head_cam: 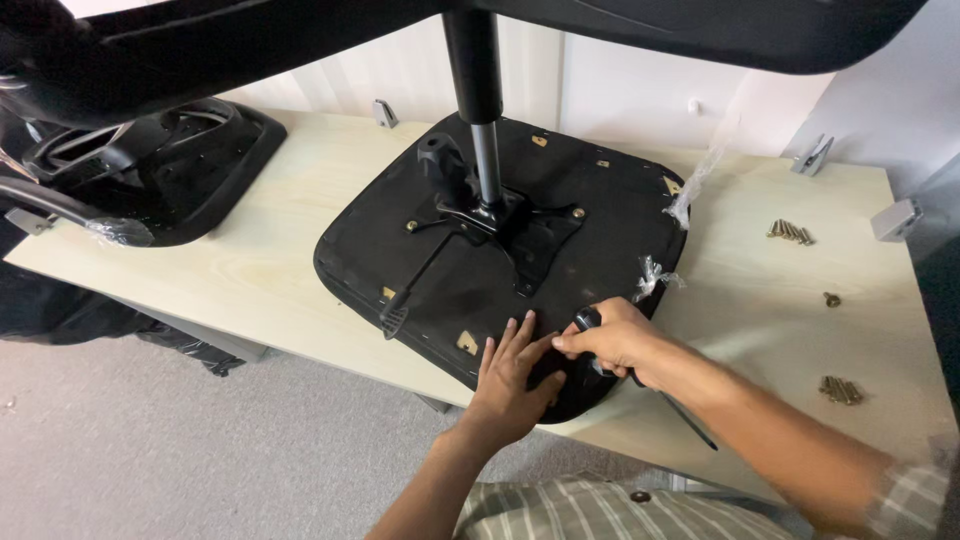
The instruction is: The person assembles an office chair by attaching the seat to the gas-lift column and base. They use a hex key to tighten multiple screws on the underside of the seat, repositioning the chair several times to access different screw holes.
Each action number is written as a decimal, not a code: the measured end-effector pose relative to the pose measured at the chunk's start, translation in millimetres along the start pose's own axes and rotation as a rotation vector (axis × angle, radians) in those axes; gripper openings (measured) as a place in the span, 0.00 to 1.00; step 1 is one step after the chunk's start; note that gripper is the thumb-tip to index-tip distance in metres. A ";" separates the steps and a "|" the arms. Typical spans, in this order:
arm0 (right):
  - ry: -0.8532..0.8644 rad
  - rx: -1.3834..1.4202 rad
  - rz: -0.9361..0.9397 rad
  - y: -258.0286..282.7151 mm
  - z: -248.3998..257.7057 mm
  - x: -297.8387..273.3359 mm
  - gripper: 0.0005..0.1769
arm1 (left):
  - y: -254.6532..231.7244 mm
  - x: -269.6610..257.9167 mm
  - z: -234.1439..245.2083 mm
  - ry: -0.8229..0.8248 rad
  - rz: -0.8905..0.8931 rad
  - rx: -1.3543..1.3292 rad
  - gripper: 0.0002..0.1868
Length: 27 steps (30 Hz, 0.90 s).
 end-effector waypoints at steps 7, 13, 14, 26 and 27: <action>-0.014 0.036 0.042 -4.8 -3.6 2.3 0.12 | 1.0 -1.1 -3.3 -0.029 -0.004 -0.006 0.29; -0.009 0.011 0.076 -6.7 -5.4 -3.7 0.12 | 17.7 13.5 -11.3 -0.046 0.063 -0.096 0.19; -0.032 0.002 0.073 -7.0 -5.6 -4.5 0.11 | 20.2 14.8 -12.2 -0.046 0.056 -0.101 0.20; -0.024 0.033 0.048 2.2 -4.8 -4.9 0.12 | 11.7 4.4 1.3 0.048 -0.033 -0.027 0.13; -0.045 0.033 0.044 2.2 -5.7 -4.1 0.13 | 9.7 3.1 2.3 0.081 -0.022 0.001 0.09</action>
Point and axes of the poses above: each hand's wrist, its own x-axis towards the middle knuckle, its own z-axis out of the back of the hand, y = z × x, the point moved 2 cm from there along x, towards the middle knuckle, and after that the axes turned 9 degrees about -x, right-handed, at the moved point
